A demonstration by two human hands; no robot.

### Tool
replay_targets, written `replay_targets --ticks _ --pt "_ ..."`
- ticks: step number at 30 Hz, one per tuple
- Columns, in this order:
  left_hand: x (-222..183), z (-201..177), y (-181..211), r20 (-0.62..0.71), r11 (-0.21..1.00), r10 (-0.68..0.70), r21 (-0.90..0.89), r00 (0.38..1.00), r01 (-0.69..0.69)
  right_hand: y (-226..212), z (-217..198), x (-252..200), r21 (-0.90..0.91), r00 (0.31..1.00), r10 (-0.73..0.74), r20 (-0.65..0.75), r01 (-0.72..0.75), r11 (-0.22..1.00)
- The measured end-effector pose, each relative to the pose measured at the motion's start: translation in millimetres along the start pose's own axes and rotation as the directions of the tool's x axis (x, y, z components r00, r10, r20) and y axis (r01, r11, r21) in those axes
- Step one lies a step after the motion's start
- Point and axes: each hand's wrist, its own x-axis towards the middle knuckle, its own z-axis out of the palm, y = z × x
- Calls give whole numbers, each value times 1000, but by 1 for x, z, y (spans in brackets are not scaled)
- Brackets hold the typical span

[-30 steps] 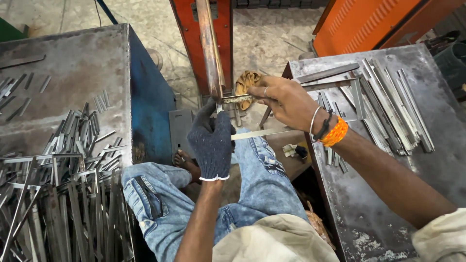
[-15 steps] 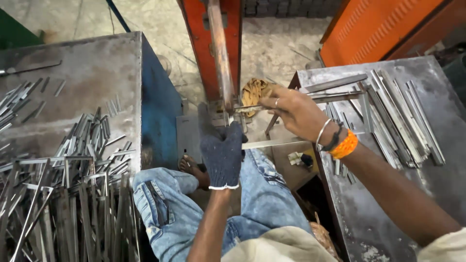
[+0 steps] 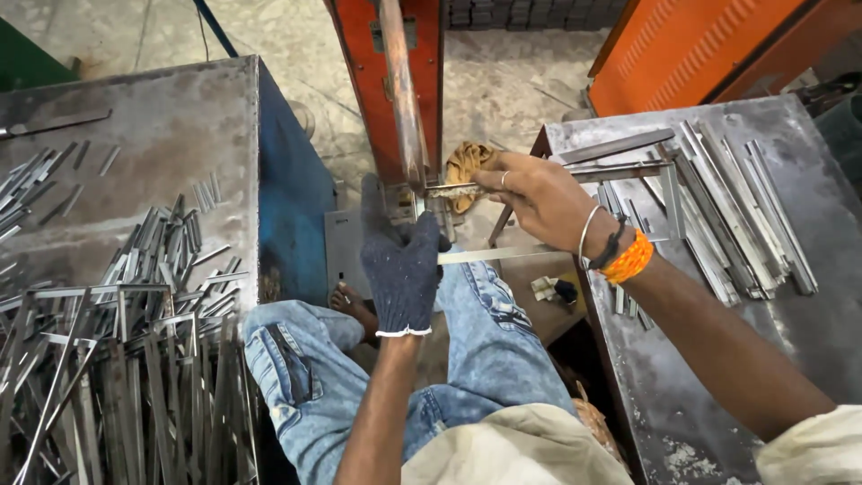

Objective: Welding thin metal strips into rectangular frames using a spot welding machine.

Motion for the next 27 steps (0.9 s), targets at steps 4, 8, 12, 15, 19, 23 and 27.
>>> replay_targets --ticks 4,8,12,15,19,23,27 --pt "2 -2 -6 -5 997 43 57 999 -43 2 3 0 11 1000 -6 -5 6 1000" --pt "2 -2 -7 3 987 67 144 998 -67 -1 1 0 8 999 -31 -11 31 999" --pt "0 -2 -7 16 989 140 -55 990 -139 -2 1 1 -27 999 -48 -7 48 999" --pt "1 -2 10 16 1000 -5 -2 1000 5 38 21 -9 -137 982 -191 2 189 972" --pt "-10 -6 2 33 990 139 -4 990 -139 -3 5 -6 24 999 37 8 -37 999" --pt "-16 -8 21 14 999 -15 49 1000 14 1 10 -16 -44 998 -45 -39 43 998" --pt "-31 -34 7 -20 999 -38 20 999 38 -21 14 -25 -16 999 42 10 -42 999"
